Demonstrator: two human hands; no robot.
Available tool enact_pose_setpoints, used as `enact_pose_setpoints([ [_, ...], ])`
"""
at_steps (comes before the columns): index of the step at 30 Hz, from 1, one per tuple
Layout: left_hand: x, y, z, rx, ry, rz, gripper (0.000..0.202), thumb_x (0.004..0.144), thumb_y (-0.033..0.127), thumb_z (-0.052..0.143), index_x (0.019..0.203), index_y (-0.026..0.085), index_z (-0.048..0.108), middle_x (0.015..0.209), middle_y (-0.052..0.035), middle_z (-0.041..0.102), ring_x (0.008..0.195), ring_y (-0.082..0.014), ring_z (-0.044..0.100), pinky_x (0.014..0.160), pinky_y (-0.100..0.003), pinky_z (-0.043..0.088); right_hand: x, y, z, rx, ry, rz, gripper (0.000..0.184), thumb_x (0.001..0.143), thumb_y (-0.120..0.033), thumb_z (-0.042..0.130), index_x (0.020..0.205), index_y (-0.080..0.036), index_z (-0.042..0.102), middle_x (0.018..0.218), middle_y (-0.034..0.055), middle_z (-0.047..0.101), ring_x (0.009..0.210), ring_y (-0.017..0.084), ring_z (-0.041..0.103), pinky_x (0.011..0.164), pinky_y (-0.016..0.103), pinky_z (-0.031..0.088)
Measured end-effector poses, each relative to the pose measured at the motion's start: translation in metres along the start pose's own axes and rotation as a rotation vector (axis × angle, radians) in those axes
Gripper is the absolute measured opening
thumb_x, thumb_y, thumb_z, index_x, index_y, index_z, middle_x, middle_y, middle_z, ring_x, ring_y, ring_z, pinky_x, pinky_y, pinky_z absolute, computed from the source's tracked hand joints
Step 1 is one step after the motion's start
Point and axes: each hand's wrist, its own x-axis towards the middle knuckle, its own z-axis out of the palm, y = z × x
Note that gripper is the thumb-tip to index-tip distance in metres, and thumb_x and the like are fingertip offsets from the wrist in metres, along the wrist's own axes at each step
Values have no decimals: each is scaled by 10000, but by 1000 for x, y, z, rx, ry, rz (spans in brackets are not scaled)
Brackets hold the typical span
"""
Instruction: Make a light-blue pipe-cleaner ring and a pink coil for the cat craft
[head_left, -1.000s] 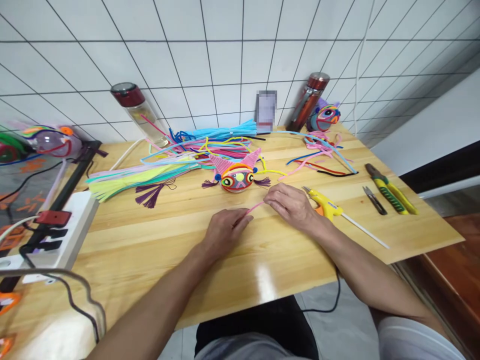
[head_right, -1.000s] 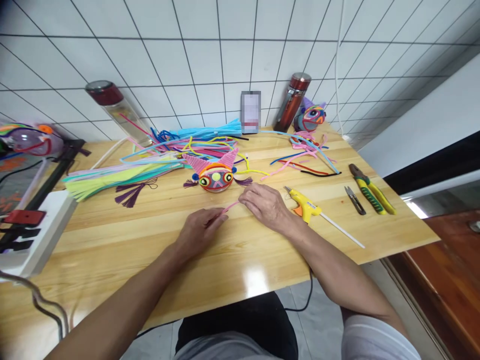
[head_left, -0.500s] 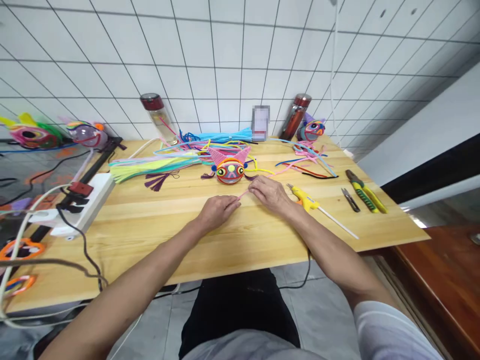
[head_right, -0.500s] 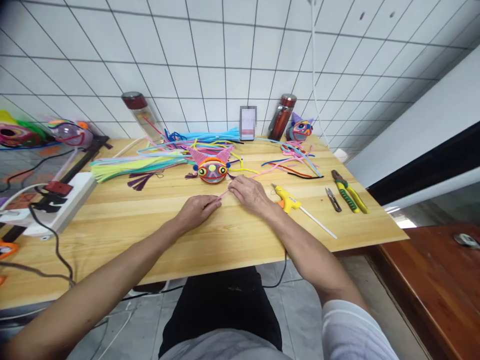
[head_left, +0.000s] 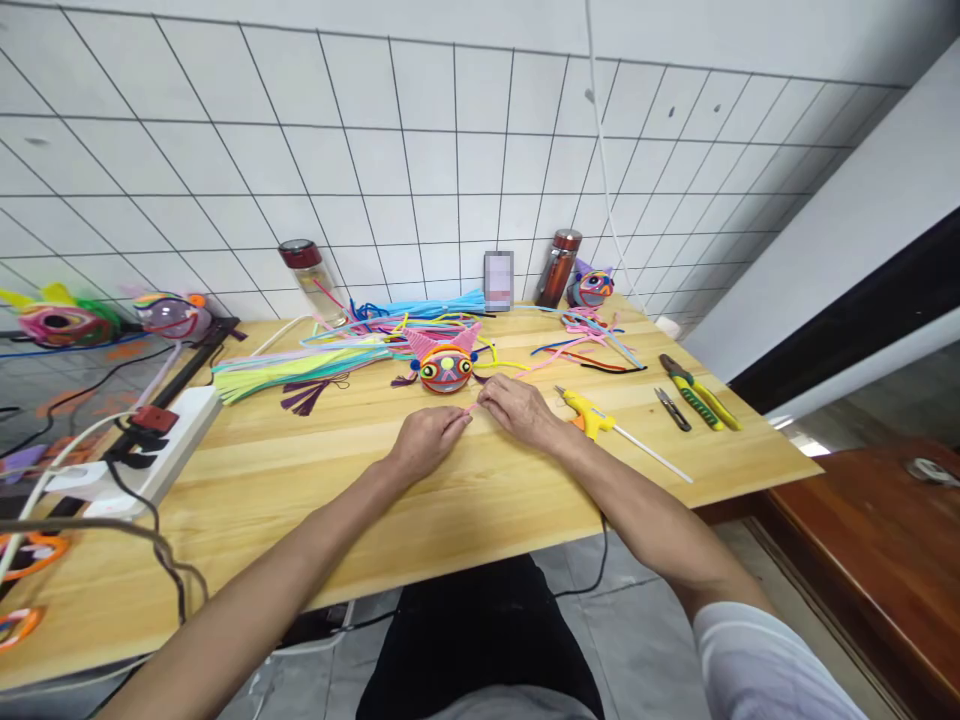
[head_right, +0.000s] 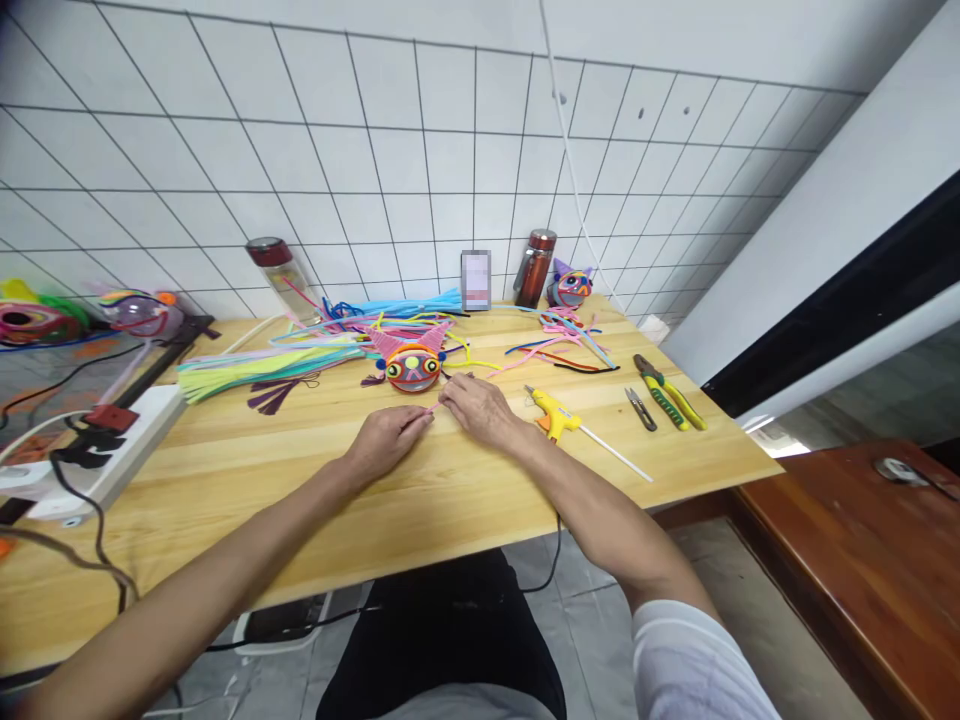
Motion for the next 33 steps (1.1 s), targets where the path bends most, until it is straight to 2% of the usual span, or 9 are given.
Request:
enact_pose_setpoints([
  [5, 14, -1, 5, 68, 3, 42, 336, 1065, 325, 491, 947, 189, 775, 933, -70, 808, 842, -180, 757, 786, -250, 553, -1, 4, 0, 42, -10, 39, 196, 1088, -233, 452, 1010, -213, 631, 964, 76, 683, 901, 177, 639, 778, 283, 495],
  [10, 16, -10, 19, 42, 50, 36, 358, 1077, 354, 471, 1020, 191, 784, 1051, -89, 812, 930, -202, 768, 857, -285, 575, -4, 10, 4, 14, -31, 63, 260, 1104, -297, 420, 1011, -211, 647, 934, 75, 701, 874, 186, 646, 779, 300, 484],
  [14, 11, -15, 24, -5, 101, 99, 357, 1078, 376, 472, 1066, 209, 787, 1081, -76, 814, 950, -199, 771, 886, -293, 582, -5, 7, 5, 5, -66, 75, 258, 1104, -304, 424, 1021, -219, 653, 919, 67, 710, 850, 185, 651, 768, 301, 490],
  [20, 8, -20, 20, -33, 142, 139, 357, 1083, 351, 472, 1061, 182, 787, 1071, -76, 815, 935, -201, 773, 864, -298, 579, -3, 1, 1, 56, 17, 44, 168, 1077, -258, 499, 1085, -212, 661, 965, 79, 717, 892, 186, 675, 779, 294, 528],
  [24, 7, -17, 17, -59, 112, 131, 319, 1071, 332, 506, 1036, 170, 778, 1036, -72, 806, 925, -190, 749, 871, -294, 556, -4, 4, -2, 87, 45, 54, 177, 1075, -236, 499, 1049, -220, 674, 948, 73, 712, 900, 181, 676, 783, 298, 537],
  [28, 5, -12, 14, -27, 67, 120, 339, 1062, 335, 514, 916, 161, 766, 847, -63, 722, 828, -174, 680, 765, -277, 510, -5, 4, -1, 102, -4, 66, 215, 1086, -262, 475, 1031, -218, 678, 948, 78, 722, 886, 179, 675, 787, 310, 540],
  [33, 5, -10, 15, 7, 32, 74, 420, 1089, 371, 451, 893, 175, 766, 813, -55, 682, 753, -159, 643, 686, -266, 464, -4, 0, 1, 119, -26, 41, 225, 1090, -271, 471, 1044, -213, 683, 935, 74, 736, 860, 172, 685, 783, 301, 547],
])
